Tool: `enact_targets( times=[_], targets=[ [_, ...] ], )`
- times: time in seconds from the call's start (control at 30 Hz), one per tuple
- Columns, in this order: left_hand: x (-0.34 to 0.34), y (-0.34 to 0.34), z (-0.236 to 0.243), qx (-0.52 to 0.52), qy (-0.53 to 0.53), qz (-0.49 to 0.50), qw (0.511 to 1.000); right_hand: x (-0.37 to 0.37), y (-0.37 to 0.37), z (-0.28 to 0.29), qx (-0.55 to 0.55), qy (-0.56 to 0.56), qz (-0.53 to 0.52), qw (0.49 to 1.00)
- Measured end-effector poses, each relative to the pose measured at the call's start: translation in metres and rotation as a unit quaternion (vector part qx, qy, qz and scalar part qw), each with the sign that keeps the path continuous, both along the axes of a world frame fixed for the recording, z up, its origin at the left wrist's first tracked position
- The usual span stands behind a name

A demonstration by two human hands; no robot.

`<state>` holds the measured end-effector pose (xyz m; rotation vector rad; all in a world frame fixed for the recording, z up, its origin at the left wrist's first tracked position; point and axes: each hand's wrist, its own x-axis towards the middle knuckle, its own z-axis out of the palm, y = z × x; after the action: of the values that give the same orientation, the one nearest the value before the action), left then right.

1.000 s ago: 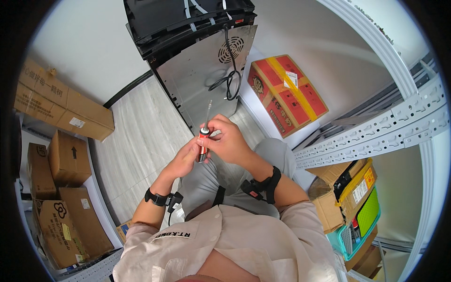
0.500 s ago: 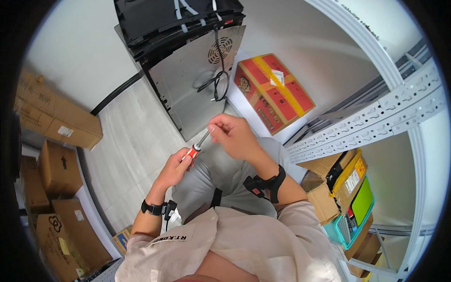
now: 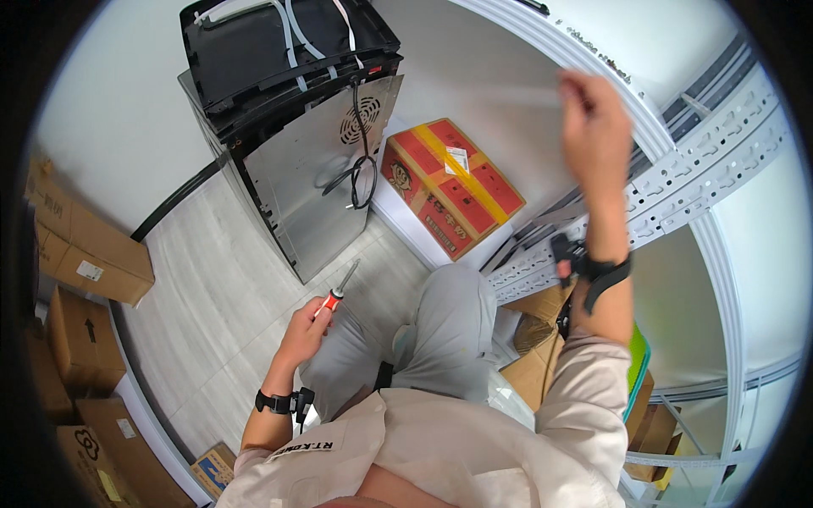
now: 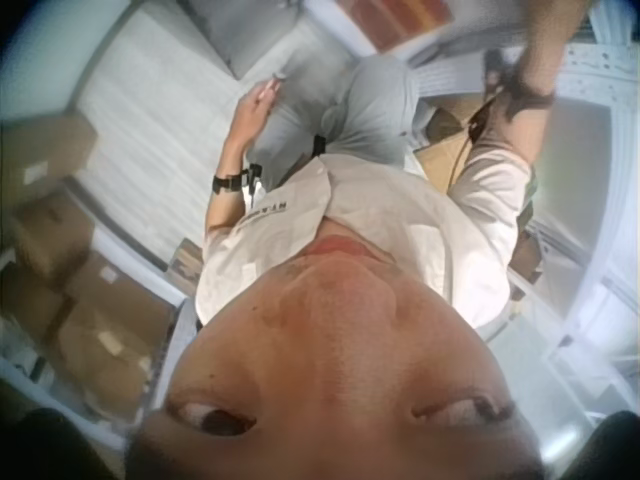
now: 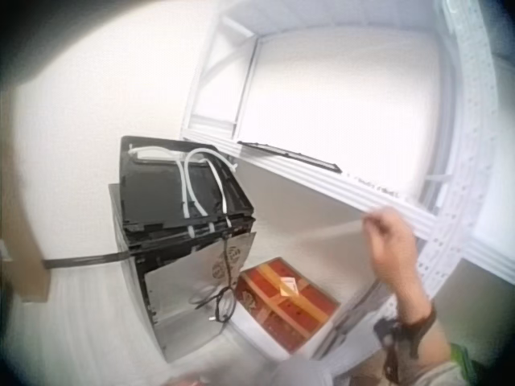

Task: The person unscrews fasteners from the side and rear panels of an appliance using a screwdriver, removes the rear panel, and handles the internal wiring.

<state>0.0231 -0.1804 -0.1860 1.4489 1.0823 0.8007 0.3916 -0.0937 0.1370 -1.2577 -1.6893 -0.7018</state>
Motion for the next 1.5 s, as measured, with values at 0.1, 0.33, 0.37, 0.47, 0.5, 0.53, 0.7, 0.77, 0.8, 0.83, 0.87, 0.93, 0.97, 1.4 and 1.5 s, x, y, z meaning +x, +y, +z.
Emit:
enact_targets(
  times=[0.1, 0.33, 0.37, 0.47, 0.5, 0.53, 0.7, 0.77, 0.8, 0.83, 0.87, 0.93, 0.97, 1.4, 1.5],
  targets=[
    [0.007, -0.002, 0.000, -0.011, -0.015, 0.007, 1.000, 0.048, 0.010, 0.066, 0.047, -0.063, -0.138, 0.987],
    [0.003, -0.001, 0.007, 0.007, 0.015, 0.014, 1.000, 0.110, 0.056, 0.107, -0.117, -0.068, -0.267, 0.954],
    [0.004, -0.003, 0.008, 0.004, 0.012, 0.022, 1.000, 0.113, 0.062, 0.107, -0.128, -0.073, -0.269, 0.952],
    [0.000, -0.005, 0.008, -0.007, 0.013, 0.044, 0.999, 0.123, 0.071, 0.106, -0.140, -0.082, -0.283, 0.945],
    [0.000, -0.006, 0.006, -0.008, 0.011, 0.047, 0.999, 0.126, 0.073, 0.105, -0.139, -0.083, -0.289, 0.943],
    [0.000, -0.006, 0.003, -0.009, 0.009, 0.049, 0.999, 0.129, 0.072, 0.106, -0.128, -0.077, -0.284, 0.947],
    [0.005, -0.004, 0.002, 0.027, 0.037, 0.034, 0.998, 0.106, 0.051, 0.103, 0.099, -0.124, -0.206, 0.966],
    [0.010, -0.004, 0.012, 0.066, 0.050, 0.025, 0.996, 0.079, 0.027, 0.098, 0.170, -0.131, -0.131, 0.968],
    [0.011, -0.004, 0.016, 0.067, 0.053, 0.022, 0.996, 0.066, 0.015, 0.086, 0.201, -0.128, -0.091, 0.967],
    [0.013, -0.003, 0.020, 0.066, 0.055, 0.017, 0.996, 0.050, 0.001, 0.070, 0.196, -0.105, -0.047, 0.974],
    [0.013, -0.002, 0.022, 0.066, 0.060, 0.016, 0.996, 0.031, -0.011, 0.051, 0.192, -0.077, 0.000, 0.978],
    [0.004, -0.004, 0.018, 0.076, 0.067, 0.038, 0.994, -0.014, -0.022, -0.012, 0.143, 0.000, 0.120, 0.982],
    [0.011, -0.003, 0.016, 0.084, 0.054, 0.033, 0.994, -0.028, -0.032, -0.041, 0.072, 0.066, 0.204, 0.974],
    [0.054, 0.026, 0.019, 0.119, -0.091, 0.050, 0.987, -0.144, -0.056, -0.277, -0.588, 0.393, 0.524, 0.474],
    [0.045, 0.040, 0.037, 0.210, 0.045, 0.055, 0.975, -0.151, -0.049, -0.294, -0.557, 0.443, 0.526, 0.465]
  ],
)
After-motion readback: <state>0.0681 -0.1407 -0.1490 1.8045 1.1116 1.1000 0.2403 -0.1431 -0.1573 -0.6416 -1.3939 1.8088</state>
